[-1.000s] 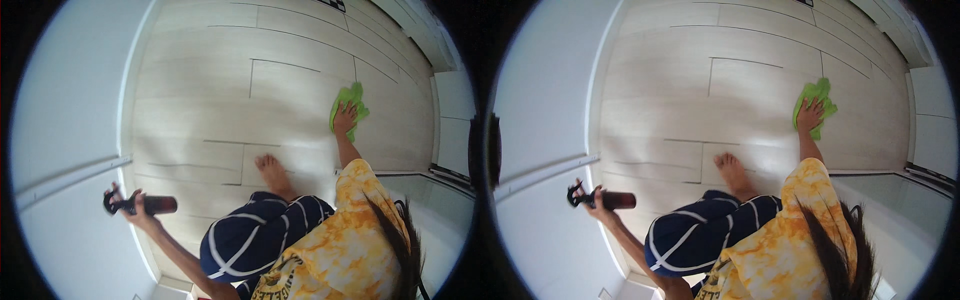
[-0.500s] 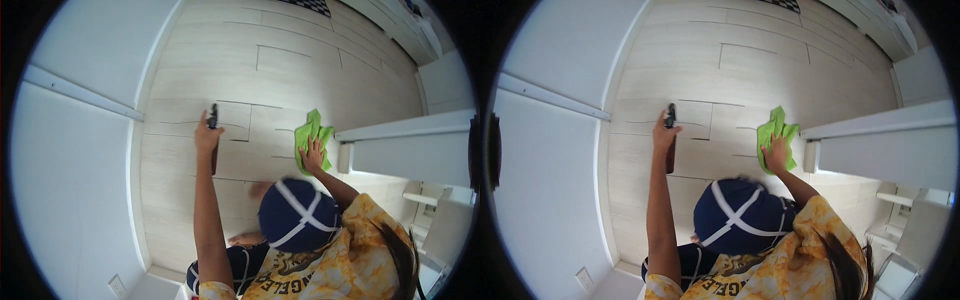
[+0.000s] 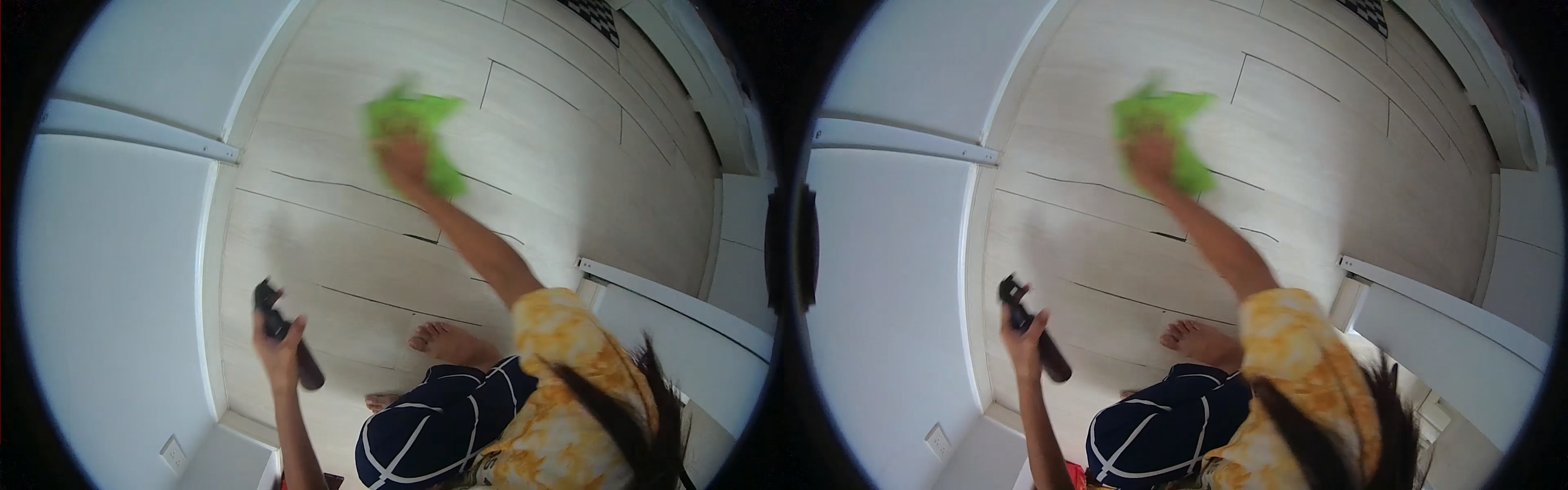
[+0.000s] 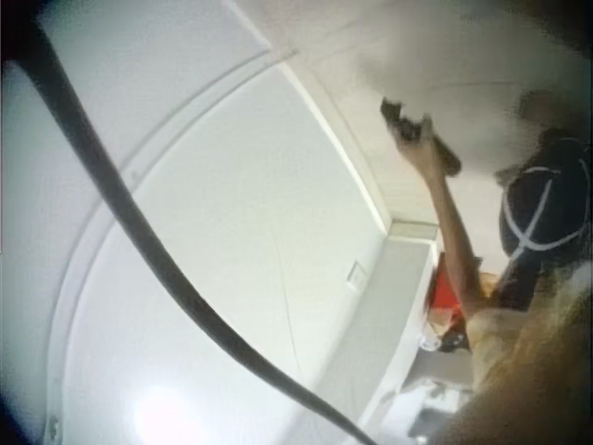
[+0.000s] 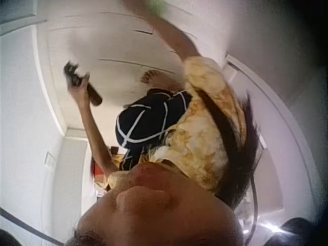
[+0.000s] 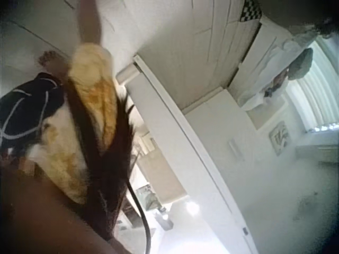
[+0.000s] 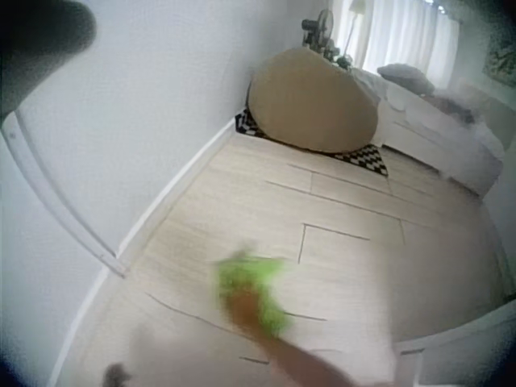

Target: The person wipes the floor by hand using a green cloth while holding a spray bottle, moving across the room to clean near furniture and a rug.

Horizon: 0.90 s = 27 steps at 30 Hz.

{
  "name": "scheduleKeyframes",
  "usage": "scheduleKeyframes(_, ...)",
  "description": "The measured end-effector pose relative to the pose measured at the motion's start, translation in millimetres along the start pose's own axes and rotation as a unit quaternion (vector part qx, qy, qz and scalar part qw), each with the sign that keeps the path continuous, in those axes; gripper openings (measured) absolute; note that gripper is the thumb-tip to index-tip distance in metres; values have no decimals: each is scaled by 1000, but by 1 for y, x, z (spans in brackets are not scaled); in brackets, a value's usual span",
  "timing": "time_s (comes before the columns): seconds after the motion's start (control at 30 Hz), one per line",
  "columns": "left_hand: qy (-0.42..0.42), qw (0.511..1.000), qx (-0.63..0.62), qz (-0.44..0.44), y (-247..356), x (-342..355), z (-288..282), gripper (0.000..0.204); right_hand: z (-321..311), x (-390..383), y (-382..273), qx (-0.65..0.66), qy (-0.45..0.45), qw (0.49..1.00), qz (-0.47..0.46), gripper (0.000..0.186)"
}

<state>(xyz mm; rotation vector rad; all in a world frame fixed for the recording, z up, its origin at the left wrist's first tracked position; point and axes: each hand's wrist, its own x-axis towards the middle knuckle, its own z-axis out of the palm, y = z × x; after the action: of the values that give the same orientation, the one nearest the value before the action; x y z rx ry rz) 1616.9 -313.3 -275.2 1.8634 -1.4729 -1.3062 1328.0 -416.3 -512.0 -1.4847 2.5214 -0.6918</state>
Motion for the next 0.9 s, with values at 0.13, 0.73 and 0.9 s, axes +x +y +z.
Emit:
scheduleKeyframes(0.13, 69, 996, 28, 39, 25, -36, -16, 62, 23, -20, -106, 52, -60, 959, -271, 52)
scheduleKeyframes(0.73, 435, 898, -1, -65, 33, -174, -164, 70, -132, -198, 207, -265, 49, 927, 260, 70)
scheduleKeyframes(0.9, 521, 842, -1, -144, 21, -255, -196, 70, -31, -45, 6, -110, -67, 991, -32, 59)
